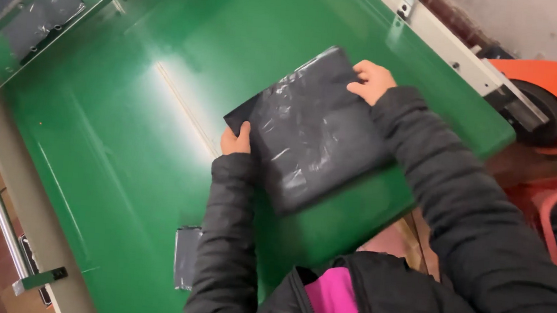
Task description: Folding black plastic bags and placing them into a red storage crate.
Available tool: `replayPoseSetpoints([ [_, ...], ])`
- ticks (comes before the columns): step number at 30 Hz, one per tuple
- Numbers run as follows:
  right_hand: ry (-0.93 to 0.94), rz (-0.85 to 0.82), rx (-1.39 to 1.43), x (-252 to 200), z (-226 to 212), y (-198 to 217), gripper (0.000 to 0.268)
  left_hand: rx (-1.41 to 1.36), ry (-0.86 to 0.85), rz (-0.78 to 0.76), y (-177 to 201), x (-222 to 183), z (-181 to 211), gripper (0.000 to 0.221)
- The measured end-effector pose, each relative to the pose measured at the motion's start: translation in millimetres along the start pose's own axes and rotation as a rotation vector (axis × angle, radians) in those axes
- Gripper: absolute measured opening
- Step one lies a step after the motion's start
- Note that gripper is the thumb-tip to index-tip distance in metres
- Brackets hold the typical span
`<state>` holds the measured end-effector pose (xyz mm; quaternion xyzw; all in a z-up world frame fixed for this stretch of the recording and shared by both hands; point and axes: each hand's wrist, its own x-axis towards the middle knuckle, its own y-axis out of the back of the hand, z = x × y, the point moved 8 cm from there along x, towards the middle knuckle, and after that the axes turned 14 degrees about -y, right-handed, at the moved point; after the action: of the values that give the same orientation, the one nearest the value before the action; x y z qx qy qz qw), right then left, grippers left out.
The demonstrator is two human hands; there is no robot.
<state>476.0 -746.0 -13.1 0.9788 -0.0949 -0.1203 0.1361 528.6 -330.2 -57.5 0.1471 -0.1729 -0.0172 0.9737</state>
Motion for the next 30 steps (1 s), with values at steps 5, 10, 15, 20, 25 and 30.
replayPoseSetpoints([
  [5, -0.21, 0.112, -0.474, 36, -26, -20, 0.045, 0.364, 0.116, -0.006, -7, 7, -74, 0.04],
  [10, 0.408, 0.091, -0.883, 67, -80, -69, 0.055, 0.351, 0.106, -0.145, -11, 10, -35, 0.038],
  [15, 0.115, -0.117, -1.17, 97, -50, -100, 0.046, 0.552, -0.149, -0.029, 3, 1, 69, 0.046],
  [20, 0.328, -0.048, -1.072, 70, -52, -98, 0.028, 0.218, -0.185, -0.127, -37, -56, 90, 0.052],
  [25, 0.478, 0.053, -0.631, -60, -116, -61, 0.021, -1.1, 0.731, 0.051, -62, -122, 21, 0.099],
  [30, 0.482, 0.148, -0.71, -163, -101, -34, 0.021, -1.235, 0.764, 0.12, -32, -146, -5, 0.103],
])
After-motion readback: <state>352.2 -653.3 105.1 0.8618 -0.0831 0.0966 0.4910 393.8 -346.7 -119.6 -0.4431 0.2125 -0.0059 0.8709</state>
